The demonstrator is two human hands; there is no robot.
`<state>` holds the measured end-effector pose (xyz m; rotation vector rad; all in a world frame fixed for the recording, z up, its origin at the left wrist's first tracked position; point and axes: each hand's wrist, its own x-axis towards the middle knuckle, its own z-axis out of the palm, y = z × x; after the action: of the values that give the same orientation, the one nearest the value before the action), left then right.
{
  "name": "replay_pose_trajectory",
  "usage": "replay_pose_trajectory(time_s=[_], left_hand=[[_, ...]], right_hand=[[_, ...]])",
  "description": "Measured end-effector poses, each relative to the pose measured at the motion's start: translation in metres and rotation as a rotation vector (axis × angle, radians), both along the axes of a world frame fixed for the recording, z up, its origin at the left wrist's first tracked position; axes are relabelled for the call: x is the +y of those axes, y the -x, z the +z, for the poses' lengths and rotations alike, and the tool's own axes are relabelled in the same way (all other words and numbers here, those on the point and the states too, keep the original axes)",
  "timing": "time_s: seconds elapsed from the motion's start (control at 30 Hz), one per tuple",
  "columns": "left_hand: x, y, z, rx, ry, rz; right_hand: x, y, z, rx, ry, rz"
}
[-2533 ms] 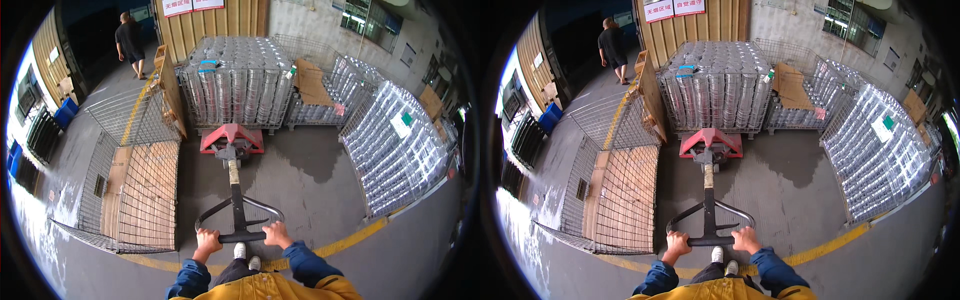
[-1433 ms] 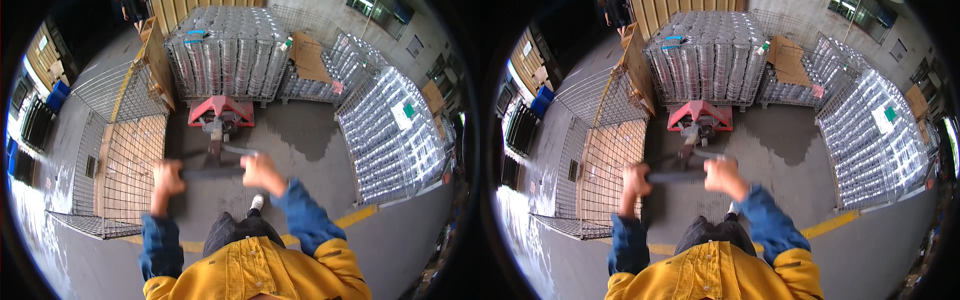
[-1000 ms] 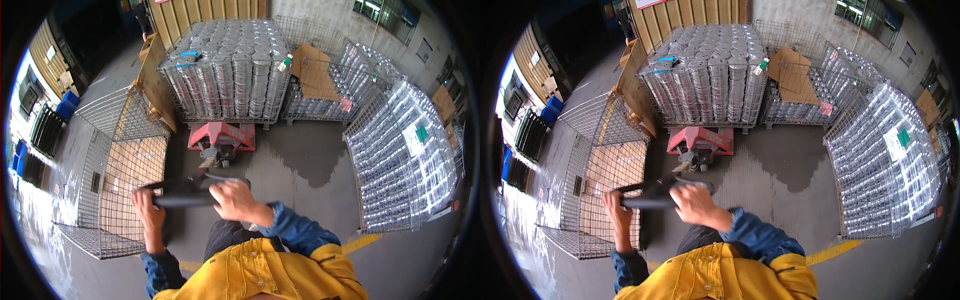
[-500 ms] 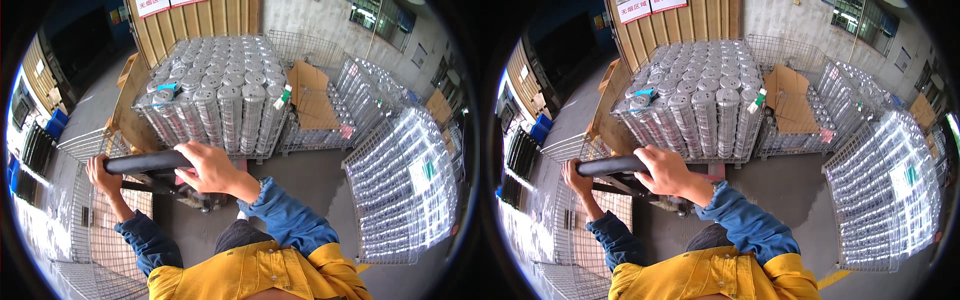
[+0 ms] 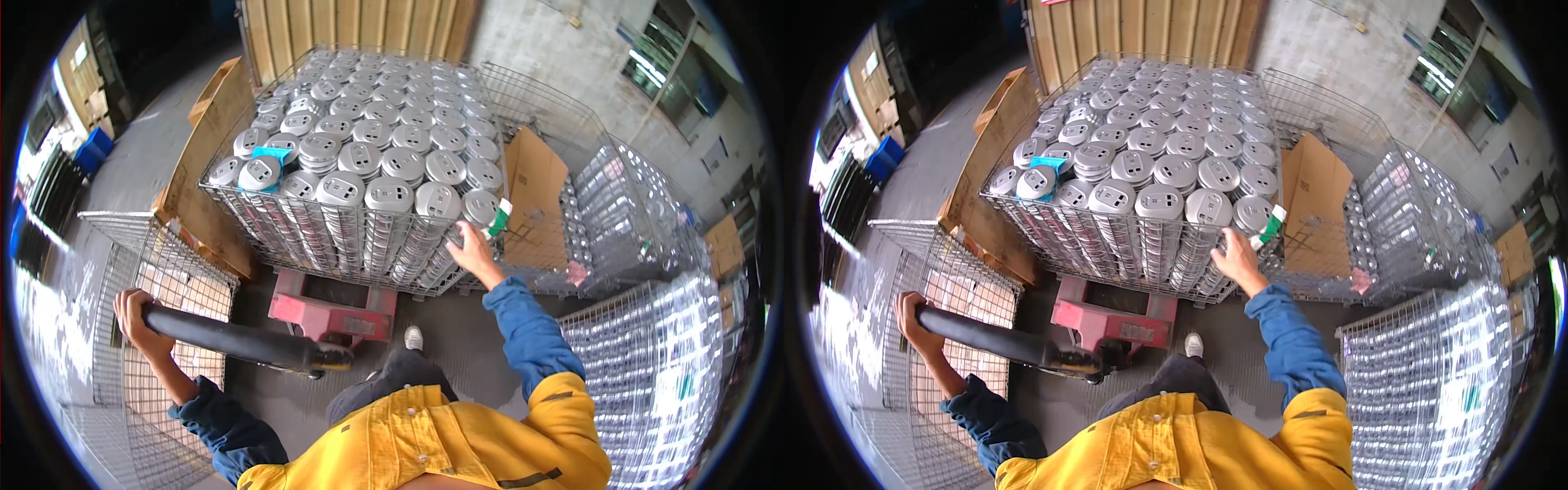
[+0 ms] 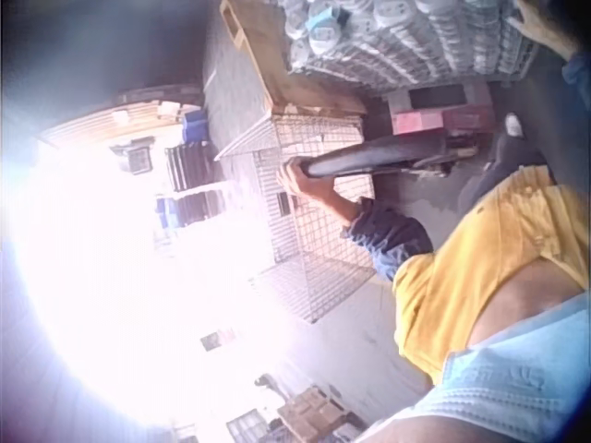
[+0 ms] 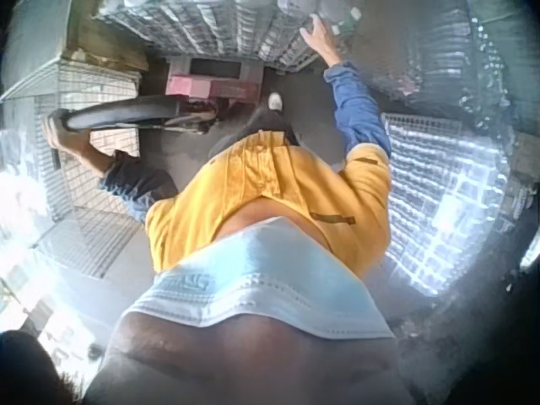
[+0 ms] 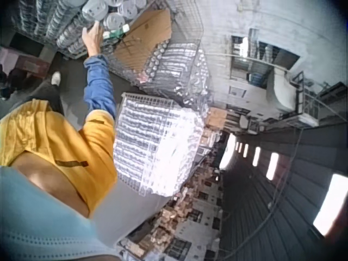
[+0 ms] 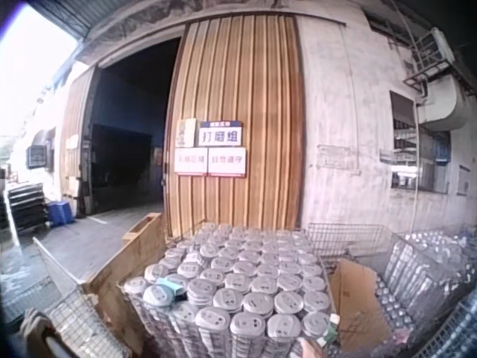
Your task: The person maneuvers a pallet jack to slide its forks beneath a wire container filled with metal parts, picks up a metal part, and pumps the pallet jack handle to lift and pull the container.
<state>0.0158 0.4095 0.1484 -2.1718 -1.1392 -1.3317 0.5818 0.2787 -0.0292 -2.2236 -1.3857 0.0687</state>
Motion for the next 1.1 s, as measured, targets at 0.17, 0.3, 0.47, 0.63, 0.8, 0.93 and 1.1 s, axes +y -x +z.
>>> replay_pose_trajectory(time_s=[0.17, 0.3, 0.47, 0.63, 0.8, 0.93, 1.1], left_hand=[[-0.003, -0.003, -0.001, -0.046, 0.034, 0.05], [-0.002, -0.002, -0.002, -0.063, 0.033, 0.08], [-0.001, 0.001, -0.006, -0.086, 0.042, 0.09], [-0.001, 0.0, -0.004, -0.081, 0.04, 0.073], [-0.003, -0.003, -0.004, -0.095, 0.061, 0.092], [-0.004, -0.004, -0.004, -0.111, 0.053, 0.103], [-0.003, -0.002, -0.005, -0.083, 0.03, 0.123]], right_hand=[[0.071, -0.058, 0.0, -0.019, 0.327, -0.096], [0.118, -0.057, -0.004, -0.039, 0.525, -0.077], [0.146, -0.06, -0.015, -0.053, 0.635, -0.035], [0.161, -0.064, -0.026, 0.015, 0.71, -0.019], [0.165, -0.064, -0.034, -0.051, 0.711, -0.049], [0.164, -0.062, -0.028, -0.026, 0.704, -0.051], [0.16, -0.058, -0.016, -0.08, 0.728, -0.004]])
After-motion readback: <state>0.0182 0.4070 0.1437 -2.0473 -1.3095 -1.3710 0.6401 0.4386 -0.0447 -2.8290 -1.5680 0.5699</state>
